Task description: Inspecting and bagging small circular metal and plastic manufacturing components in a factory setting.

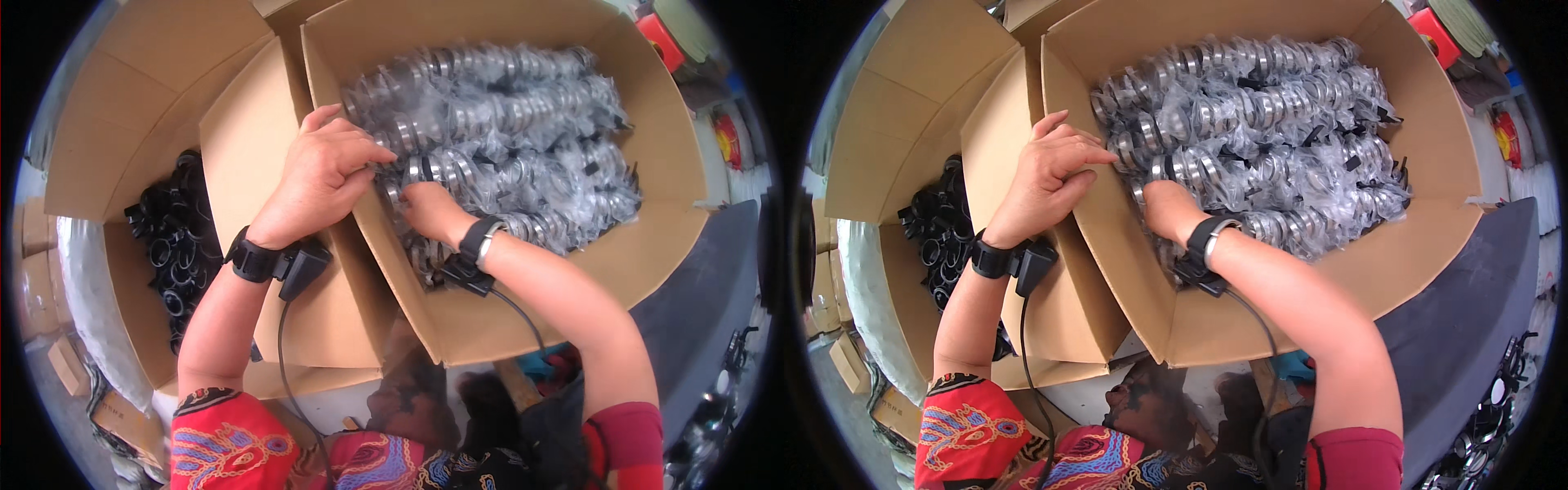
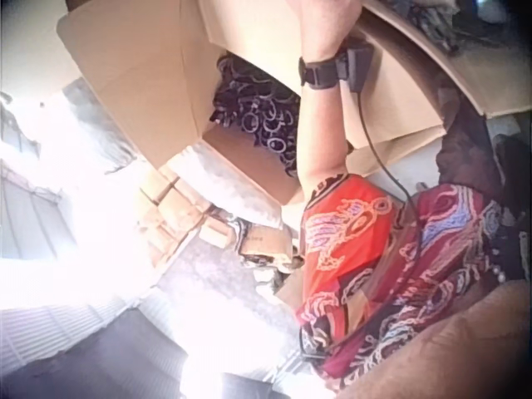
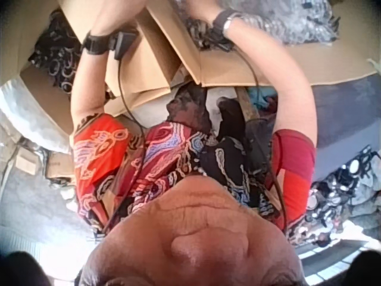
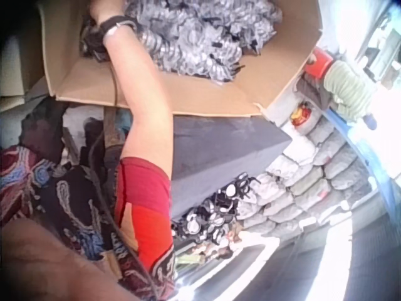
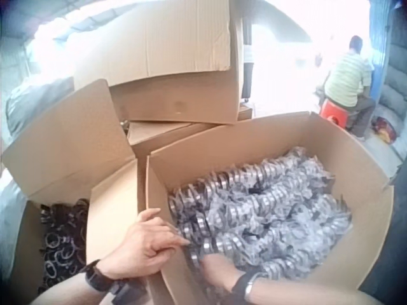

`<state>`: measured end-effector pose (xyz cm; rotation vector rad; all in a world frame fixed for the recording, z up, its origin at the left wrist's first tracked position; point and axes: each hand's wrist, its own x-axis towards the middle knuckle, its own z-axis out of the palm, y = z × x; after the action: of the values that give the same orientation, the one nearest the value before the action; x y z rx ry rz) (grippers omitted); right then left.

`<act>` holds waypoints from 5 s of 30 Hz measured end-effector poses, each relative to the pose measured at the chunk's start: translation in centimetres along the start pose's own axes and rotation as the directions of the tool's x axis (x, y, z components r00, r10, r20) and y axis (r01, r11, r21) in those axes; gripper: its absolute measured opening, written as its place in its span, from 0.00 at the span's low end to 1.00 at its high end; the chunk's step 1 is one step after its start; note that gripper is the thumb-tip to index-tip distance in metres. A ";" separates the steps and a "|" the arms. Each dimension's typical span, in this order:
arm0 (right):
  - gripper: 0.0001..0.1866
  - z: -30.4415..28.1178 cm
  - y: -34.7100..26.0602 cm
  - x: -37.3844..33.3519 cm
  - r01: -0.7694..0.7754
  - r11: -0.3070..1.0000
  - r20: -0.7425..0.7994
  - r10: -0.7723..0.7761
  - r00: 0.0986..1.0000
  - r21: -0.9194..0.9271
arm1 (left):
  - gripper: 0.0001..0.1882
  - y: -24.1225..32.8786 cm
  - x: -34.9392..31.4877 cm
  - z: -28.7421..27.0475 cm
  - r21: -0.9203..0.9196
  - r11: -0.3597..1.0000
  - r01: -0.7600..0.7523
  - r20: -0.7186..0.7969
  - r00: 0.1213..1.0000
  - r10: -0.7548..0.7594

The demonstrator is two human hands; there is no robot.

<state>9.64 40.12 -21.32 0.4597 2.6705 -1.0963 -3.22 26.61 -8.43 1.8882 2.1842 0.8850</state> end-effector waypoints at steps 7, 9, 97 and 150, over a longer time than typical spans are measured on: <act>0.08 3.8 -0.7 0.9 -0.184 0.964 -0.118 0.164 0.979 -0.190 | 0.14 -0.1 0.3 0.2 -0.005 1.000 -0.016 -0.027 0.999 0.016; 0.10 4.2 -0.4 1.1 -0.252 0.963 -0.183 0.231 0.956 -0.100 | 0.14 -0.1 0.3 0.1 0.002 1.000 -0.015 -0.027 1.000 0.015; 0.19 -2.5 7.1 1.3 -0.037 0.978 0.082 0.021 0.996 0.203 | 0.20 -2.2 6.5 16.3 0.544 0.765 -0.345 0.833 0.329 -0.445; 0.18 -14.6 -15.9 -44.3 -0.202 0.929 -0.703 0.367 0.609 0.310 | 0.10 27.8 -2.1 -9.1 -0.574 0.769 -0.282 0.326 0.783 0.530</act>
<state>43.76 30.84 13.07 1.6687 2.9427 -1.2685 17.16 22.87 12.32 2.0556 1.1196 0.8213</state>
